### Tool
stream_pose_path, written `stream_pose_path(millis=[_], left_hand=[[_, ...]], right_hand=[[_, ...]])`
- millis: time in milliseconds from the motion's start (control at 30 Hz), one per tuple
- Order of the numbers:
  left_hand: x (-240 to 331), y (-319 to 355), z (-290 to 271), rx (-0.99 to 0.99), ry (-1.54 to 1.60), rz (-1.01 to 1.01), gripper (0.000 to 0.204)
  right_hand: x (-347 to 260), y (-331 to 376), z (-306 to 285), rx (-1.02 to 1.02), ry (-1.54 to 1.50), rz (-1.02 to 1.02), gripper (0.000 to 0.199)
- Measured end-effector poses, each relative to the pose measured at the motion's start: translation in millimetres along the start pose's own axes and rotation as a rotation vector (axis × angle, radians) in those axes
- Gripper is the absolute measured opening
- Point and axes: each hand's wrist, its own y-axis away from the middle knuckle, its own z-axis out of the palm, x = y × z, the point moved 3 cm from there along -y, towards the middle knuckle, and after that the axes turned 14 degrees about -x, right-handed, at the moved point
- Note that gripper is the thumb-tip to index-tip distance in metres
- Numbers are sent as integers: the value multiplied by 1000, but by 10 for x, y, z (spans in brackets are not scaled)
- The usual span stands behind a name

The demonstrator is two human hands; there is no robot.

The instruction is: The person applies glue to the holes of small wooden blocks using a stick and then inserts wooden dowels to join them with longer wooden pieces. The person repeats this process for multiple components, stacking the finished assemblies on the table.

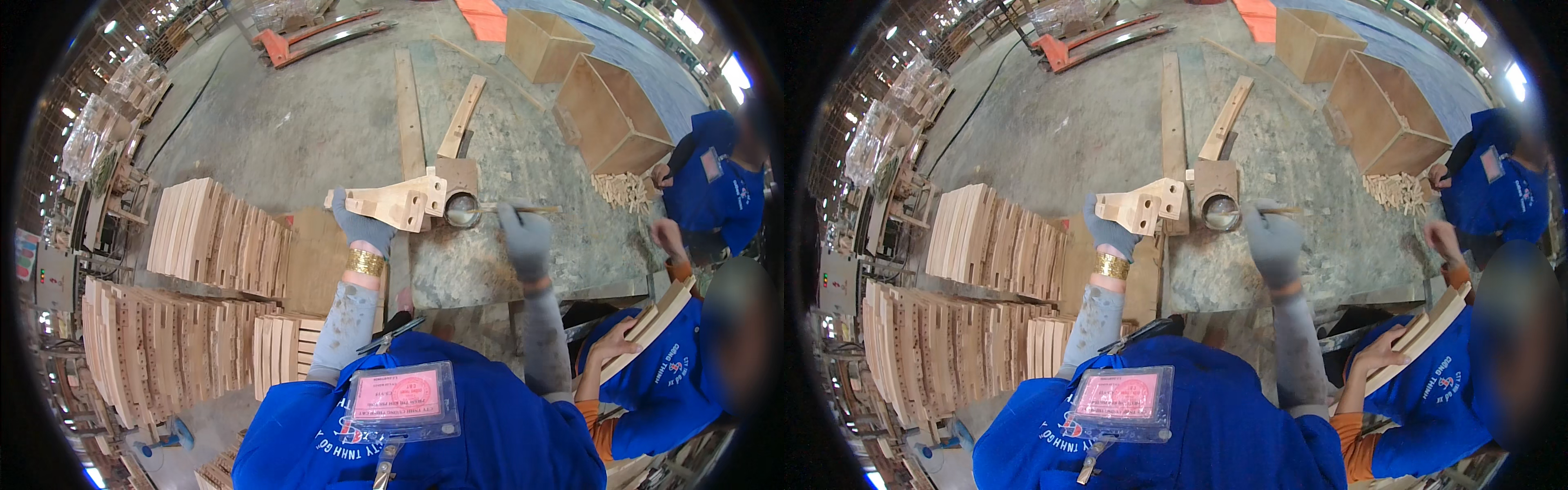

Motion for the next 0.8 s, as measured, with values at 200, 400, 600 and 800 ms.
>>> stream_pose_path(millis=[200, 400, 600, 800], left_hand=[[53, 80, 59, 26, -7, -32, 69], [80, -3, -141, 56, -9, -20, 70], [63, -105, -207, 70, 35, -26, 74], [45, -98, -201, 63, 91, -41, 77]], right_hand=[[1034, -176, 575, -42, 367, 146, 29], [1085, -172, 592, -41, 255, 137, 28], [1166, 57, 557, -82, -27, 95, 24], [776, 172, 310, 187, -710, 222, 23]])
